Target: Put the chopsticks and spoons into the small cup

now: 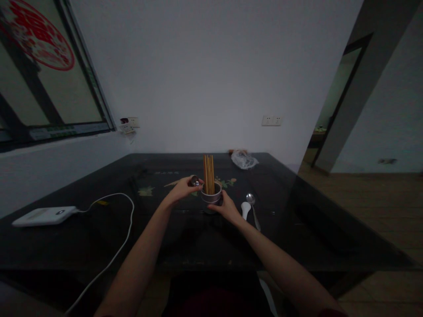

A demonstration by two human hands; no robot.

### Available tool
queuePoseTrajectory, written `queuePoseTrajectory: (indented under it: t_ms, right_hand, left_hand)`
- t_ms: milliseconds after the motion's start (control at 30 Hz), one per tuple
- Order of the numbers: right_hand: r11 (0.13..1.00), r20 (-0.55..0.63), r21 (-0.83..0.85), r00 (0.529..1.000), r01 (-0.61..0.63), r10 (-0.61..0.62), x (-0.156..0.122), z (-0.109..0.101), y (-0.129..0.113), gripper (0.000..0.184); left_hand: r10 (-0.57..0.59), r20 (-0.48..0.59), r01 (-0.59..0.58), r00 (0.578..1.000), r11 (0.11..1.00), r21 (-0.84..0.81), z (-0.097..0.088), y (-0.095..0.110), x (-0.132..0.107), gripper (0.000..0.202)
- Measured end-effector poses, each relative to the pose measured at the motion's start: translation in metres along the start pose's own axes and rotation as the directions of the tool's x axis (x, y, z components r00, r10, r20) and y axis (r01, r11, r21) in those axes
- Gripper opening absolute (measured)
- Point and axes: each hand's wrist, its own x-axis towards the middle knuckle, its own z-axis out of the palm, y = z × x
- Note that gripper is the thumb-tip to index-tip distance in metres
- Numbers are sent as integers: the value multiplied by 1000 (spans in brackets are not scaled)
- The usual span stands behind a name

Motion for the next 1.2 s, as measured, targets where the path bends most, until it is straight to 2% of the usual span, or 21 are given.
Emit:
queuePoseTrajectory:
  t_ms: [167,233,533,667,833,1000,1200]
  right_hand:
    - [999,0,-32,1000,-10,10,-1,-1,-1,66]
    - [999,0,-38,1000,-3,3,0,-1,0,65]
    - [999,1,-34,1000,4,-4,2,1,2,69]
    - [1000,1,-26,1000,12,-12,1,0,2,69]
    - [999,6,-28,1000,-15,15,0,-1,-2,69]
    - [1000,17,-21,1000,-4,5,0,-1,-4,69]
    - [1000,15,-30,1000,-5,6,1,-1,-4,71]
  left_hand:
    - [-44,108,53,993,995,-84,-7,7,-5,29]
    - [-50,116,62,992,993,-98,-7,9,-6,25]
    - [37,14,-36,999,997,-65,7,2,0,22]
    - [62,-118,-67,991,997,-37,21,5,0,25]
    - [25,-257,-46,966,996,-78,32,0,1,29]
    - [-2,-293,-33,956,993,-113,35,-7,4,31]
    - [10,-273,-30,962,997,-68,33,-17,7,31]
